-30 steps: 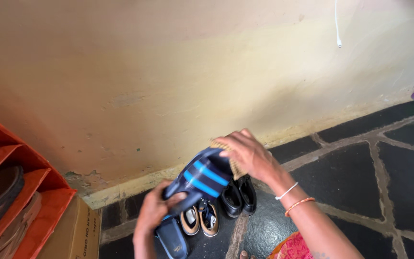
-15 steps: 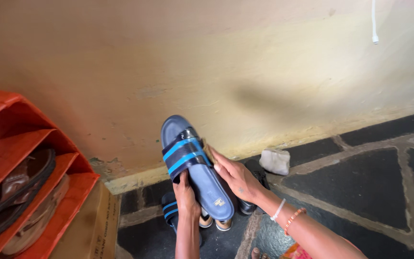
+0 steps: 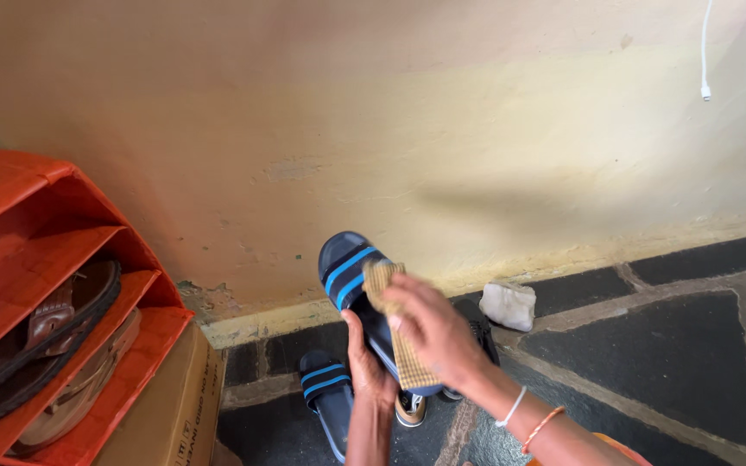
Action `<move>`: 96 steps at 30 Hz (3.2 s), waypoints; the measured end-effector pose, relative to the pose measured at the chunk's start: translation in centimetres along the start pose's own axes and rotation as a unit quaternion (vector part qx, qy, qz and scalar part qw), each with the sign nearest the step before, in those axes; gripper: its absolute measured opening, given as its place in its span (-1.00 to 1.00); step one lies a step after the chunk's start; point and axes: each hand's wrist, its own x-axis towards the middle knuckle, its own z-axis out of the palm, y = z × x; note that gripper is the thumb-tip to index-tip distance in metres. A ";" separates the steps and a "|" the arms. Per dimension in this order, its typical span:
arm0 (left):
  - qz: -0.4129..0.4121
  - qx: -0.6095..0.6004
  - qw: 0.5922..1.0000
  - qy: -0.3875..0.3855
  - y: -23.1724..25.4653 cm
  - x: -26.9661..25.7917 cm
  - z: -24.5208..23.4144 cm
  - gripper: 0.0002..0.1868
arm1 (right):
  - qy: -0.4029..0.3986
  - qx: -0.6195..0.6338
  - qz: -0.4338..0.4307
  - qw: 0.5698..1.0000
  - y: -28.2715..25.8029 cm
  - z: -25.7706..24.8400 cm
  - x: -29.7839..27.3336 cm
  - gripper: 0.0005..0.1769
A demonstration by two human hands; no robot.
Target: The person cleans a brown leather sandal and a pair of blue slides using a small checkered cloth. They wipe the straps and soles of each shoe individually and then place them into an orange shoe rack.
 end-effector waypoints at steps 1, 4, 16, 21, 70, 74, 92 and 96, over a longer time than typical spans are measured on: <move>0.022 -0.003 0.999 -0.029 -0.1 0.1 -0.5 -0.11 | 0.022 -0.080 -0.137 0.987 0.7 1.1 -0.5 -0.63; 0.041 -0.026 0.991 -0.122 0.2 0.4 -1.1 0.03 | -0.017 -0.042 -0.182 0.982 2.3 2.8 -2.2 -0.45; 0.035 0.222 0.970 -0.093 -5.3 -2.6 0.5 0.03 | 0.190 -0.053 -0.270 0.942 2.6 -0.4 2.6 -0.33; 0.039 0.163 0.984 -0.061 -1.9 -0.6 -1.1 0.01 | -0.092 0.035 0.049 0.994 4.6 3.3 0.7 -0.70; 0.121 0.310 0.943 -0.008 3.7 -1.4 0.4 -0.11 | -0.085 0.137 0.042 0.986 3.0 8.2 1.5 -0.68; 0.122 0.331 0.935 -0.028 0.8 -2.5 1.1 -0.09 | 0.014 0.068 -0.130 0.989 4.0 5.3 5.1 -0.44; 0.193 0.166 0.959 0.121 9.2 -0.6 -1.0 -0.14 | -0.151 0.099 -0.066 0.981 1.7 8.0 -5.7 -0.33; 0.148 0.222 0.962 0.066 5.1 0.1 -1.0 -0.11 | -0.086 0.090 -0.120 0.985 1.8 6.6 -3.8 -0.42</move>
